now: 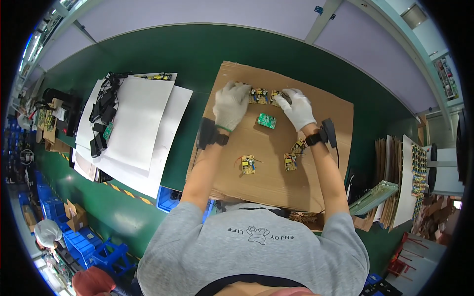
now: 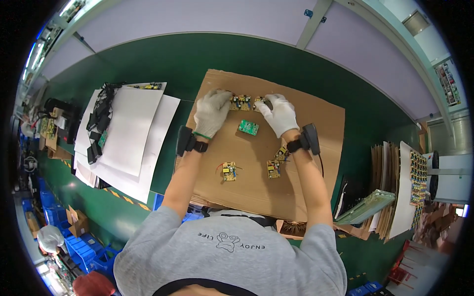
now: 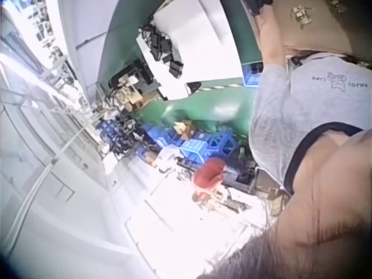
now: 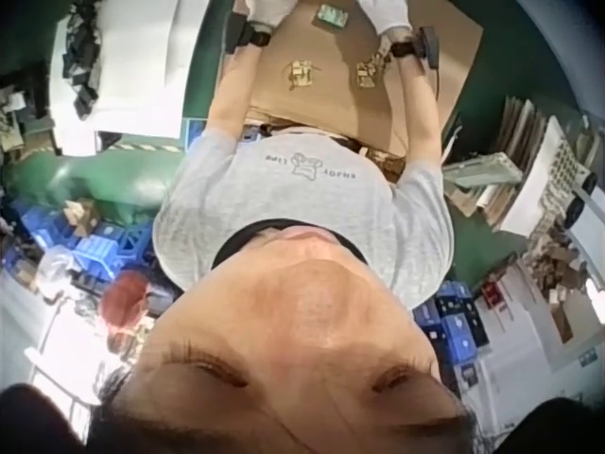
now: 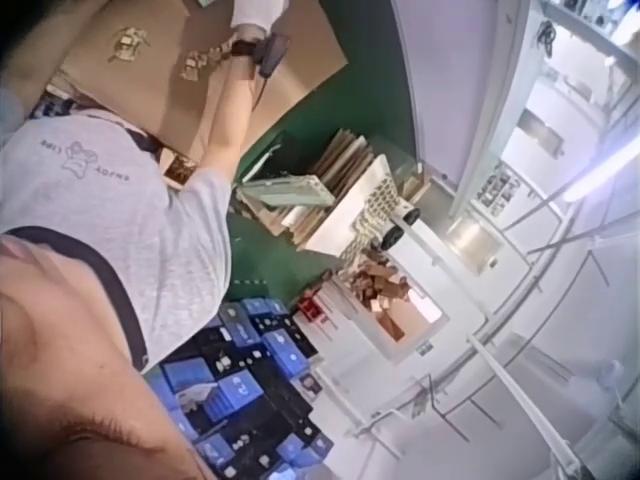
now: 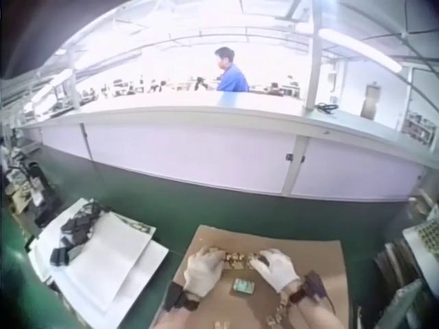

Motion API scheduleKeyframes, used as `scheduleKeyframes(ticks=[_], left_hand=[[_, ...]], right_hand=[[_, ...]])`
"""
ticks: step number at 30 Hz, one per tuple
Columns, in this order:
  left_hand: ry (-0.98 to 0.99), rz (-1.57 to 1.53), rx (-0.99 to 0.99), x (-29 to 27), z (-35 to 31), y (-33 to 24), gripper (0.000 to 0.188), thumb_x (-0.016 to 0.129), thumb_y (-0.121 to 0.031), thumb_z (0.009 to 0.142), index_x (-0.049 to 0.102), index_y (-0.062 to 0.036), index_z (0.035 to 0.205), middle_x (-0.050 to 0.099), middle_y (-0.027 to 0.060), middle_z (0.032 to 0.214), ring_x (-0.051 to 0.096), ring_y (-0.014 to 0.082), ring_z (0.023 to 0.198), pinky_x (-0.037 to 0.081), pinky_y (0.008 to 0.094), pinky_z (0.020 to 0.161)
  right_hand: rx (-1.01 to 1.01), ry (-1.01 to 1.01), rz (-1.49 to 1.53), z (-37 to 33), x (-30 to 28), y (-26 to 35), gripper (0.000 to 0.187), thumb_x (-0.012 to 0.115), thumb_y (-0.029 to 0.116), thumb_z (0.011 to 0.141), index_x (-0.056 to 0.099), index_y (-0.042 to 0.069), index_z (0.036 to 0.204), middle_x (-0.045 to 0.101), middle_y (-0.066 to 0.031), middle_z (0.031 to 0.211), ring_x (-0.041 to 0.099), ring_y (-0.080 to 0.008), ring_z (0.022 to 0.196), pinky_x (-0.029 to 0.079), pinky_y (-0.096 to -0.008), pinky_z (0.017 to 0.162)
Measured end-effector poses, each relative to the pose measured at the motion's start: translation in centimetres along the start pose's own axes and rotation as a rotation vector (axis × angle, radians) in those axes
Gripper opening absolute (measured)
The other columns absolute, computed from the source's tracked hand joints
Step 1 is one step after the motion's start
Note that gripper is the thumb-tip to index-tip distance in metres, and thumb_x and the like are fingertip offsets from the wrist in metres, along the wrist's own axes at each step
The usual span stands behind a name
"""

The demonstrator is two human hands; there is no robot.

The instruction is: The person picks up circuit boards from a cardboard sheet and places them into a green slotted rack. After clearing the sheet, they remove it to reveal more circuit boards underneath and continue sorting them into the rack.

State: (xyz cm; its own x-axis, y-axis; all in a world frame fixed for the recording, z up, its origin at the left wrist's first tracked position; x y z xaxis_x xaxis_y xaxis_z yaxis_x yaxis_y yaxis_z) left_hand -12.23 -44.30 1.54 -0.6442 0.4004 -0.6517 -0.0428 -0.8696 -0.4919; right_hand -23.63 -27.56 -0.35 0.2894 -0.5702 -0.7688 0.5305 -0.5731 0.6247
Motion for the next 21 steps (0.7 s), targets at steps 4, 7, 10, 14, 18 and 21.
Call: scheduleKeyframes(ticks=[4, 7, 10, 14, 18, 21], left_hand=[[-0.036, -0.007, -0.164, -2.0, -1.6, -2.2, 0.030, 0.062, -0.020, 0.081, 0.065, -0.0067, 0.108, 0.065, 0.0135, 0.097, 0.058, 0.0336, 0.099, 0.045, 0.0461, 0.083], [0.084, 0.088, -0.248, -2.9, -4.8, -5.2, 0.054, 0.068, -0.033, 0.075, 0.054, -0.0037, 0.119, 0.058, 0.0168, 0.110, 0.054, 0.0338, 0.104, 0.043, 0.0463, 0.085], [0.506, 0.120, -0.382, -2.4, -9.4, -7.0, 0.079, 0.073, -0.045, 0.068, 0.043, -0.0036, 0.129, 0.049, 0.0224, 0.120, 0.047, 0.0357, 0.113, 0.041, 0.0480, 0.089], [0.697, 0.104, -0.336, -2.3, -13.7, -7.9, 0.062, 0.073, -0.036, 0.071, 0.048, -0.0098, 0.121, 0.054, 0.0176, 0.100, 0.061, 0.0370, 0.084, 0.051, 0.0479, 0.069], [0.688, 0.110, -0.323, -2.2, -12.8, -8.4, 0.050, 0.068, -0.029, 0.073, 0.054, -0.0121, 0.118, 0.056, 0.0199, 0.102, 0.062, 0.0377, 0.086, 0.052, 0.0464, 0.072], [0.545, 0.140, -0.305, -3.0, -10.6, -8.0, 0.047, 0.067, -0.028, 0.074, 0.055, -0.0121, 0.116, 0.057, 0.0204, 0.101, 0.062, 0.0383, 0.088, 0.052, 0.0462, 0.075]], right_hand=[[-0.286, 0.046, -0.209, -4.0, -0.9, 7.5, 0.046, 0.069, 0.045, 0.074, 0.067, 0.004, 0.095, 0.065, -0.0157, 0.092, 0.061, -0.0359, 0.090, 0.047, -0.0449, 0.079], [-0.321, 0.164, -0.317, -5.7, 2.5, 5.2, 0.029, 0.066, 0.031, 0.080, 0.067, 0.007, 0.096, 0.066, -0.0153, 0.094, 0.061, -0.0353, 0.084, 0.048, -0.0447, 0.072], [-0.075, 0.152, -0.222, -5.9, 1.9, 1.0, 0.023, 0.060, 0.027, 0.085, 0.068, 0.006, 0.090, 0.066, -0.0151, 0.083, 0.062, -0.0347, 0.079, 0.048, -0.0434, 0.069], [0.277, -0.233, -0.507, -8.2, -3.5, -2.3, 0.041, 0.060, 0.038, 0.085, 0.062, 0.004, 0.109, 0.060, -0.0187, 0.112, 0.059, -0.0363, 0.095, 0.046, -0.0458, 0.081], [0.364, -0.386, -0.423, -11.2, -6.9, -5.0, 0.054, 0.062, 0.042, 0.083, 0.056, 0.004, 0.120, 0.052, -0.0202, 0.126, 0.056, -0.0372, 0.105, 0.046, -0.0450, 0.087], [0.320, -0.391, -0.430, -14.5, -8.0, -5.4, 0.052, 0.061, 0.040, 0.085, 0.056, 0.002, 0.121, 0.056, -0.0197, 0.121, 0.056, -0.0346, 0.109, 0.045, -0.0424, 0.091]])
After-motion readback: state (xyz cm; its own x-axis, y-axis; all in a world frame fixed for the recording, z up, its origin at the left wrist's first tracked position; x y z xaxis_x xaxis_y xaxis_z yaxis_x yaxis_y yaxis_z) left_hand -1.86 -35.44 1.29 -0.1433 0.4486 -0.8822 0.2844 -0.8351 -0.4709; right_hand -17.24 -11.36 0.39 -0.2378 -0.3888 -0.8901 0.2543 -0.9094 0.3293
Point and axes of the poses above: each hand's wrist, its own z-axis towards the middle knuckle, its own x-axis out of the palm, y = z × x, the point moved 8 cm from there along z, towards the middle knuckle
